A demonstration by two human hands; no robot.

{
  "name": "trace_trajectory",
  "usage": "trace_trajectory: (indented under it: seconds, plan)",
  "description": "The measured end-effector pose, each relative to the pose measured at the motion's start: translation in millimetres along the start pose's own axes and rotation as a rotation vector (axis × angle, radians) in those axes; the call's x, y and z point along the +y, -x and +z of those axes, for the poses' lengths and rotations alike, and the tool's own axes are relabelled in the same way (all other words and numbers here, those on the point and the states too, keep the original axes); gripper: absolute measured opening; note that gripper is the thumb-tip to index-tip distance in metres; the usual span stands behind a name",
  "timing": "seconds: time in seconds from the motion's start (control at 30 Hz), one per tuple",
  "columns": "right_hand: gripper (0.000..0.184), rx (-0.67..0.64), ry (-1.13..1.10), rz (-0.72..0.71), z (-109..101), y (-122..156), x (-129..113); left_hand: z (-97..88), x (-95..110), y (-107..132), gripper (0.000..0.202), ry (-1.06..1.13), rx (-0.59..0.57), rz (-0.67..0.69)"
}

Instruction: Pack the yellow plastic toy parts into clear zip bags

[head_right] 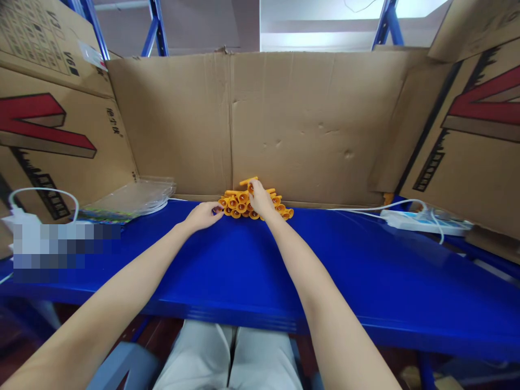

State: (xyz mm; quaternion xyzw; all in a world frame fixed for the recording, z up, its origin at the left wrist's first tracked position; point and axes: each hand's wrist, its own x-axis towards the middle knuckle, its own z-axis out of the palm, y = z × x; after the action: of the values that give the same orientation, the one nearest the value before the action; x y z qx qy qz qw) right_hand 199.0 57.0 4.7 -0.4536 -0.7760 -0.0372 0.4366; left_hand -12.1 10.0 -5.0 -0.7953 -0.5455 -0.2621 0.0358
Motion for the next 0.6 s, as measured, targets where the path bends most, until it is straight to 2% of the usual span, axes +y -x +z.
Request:
trace_trajectory:
  seconds: [0.07, 0.17, 0.27, 0.37, 0.43, 0.53, 0.6]
  plan:
    - [0.033, -0.123, 0.171, 0.003, -3, -2, -3, 0.2, -1, -1, 0.023, 0.004, -0.007, -0.002]
    - [0.034, -0.3, 0.331, 0.098, -11, -13, -5, 0.7, -1, -1, 0.023, 0.002, -0.028, 0.003]
    - [0.037, -0.477, 0.208, 0.219, -20, -32, 0, 1.3, -2, -2, 0.022, 0.001, -0.043, 0.005]
    - [0.028, -0.581, 0.029, 0.268, -33, -53, 4, 1.6, -3, -2, 0.023, -0.008, -0.049, 0.012]
    - [0.024, -0.654, 0.026, 0.286, -45, -66, 4, 1.7, -3, -2, 0.023, -0.013, -0.05, 0.022]
    - [0.024, -0.686, -0.017, 0.36, -66, -84, 2, 2.1, -3, -2, 0.022, -0.005, -0.048, 0.037]
    - [0.02, -0.572, -0.199, 0.413, -81, -92, 2, 2.9, -4, -2, 0.022, 0.016, -0.051, 0.048]
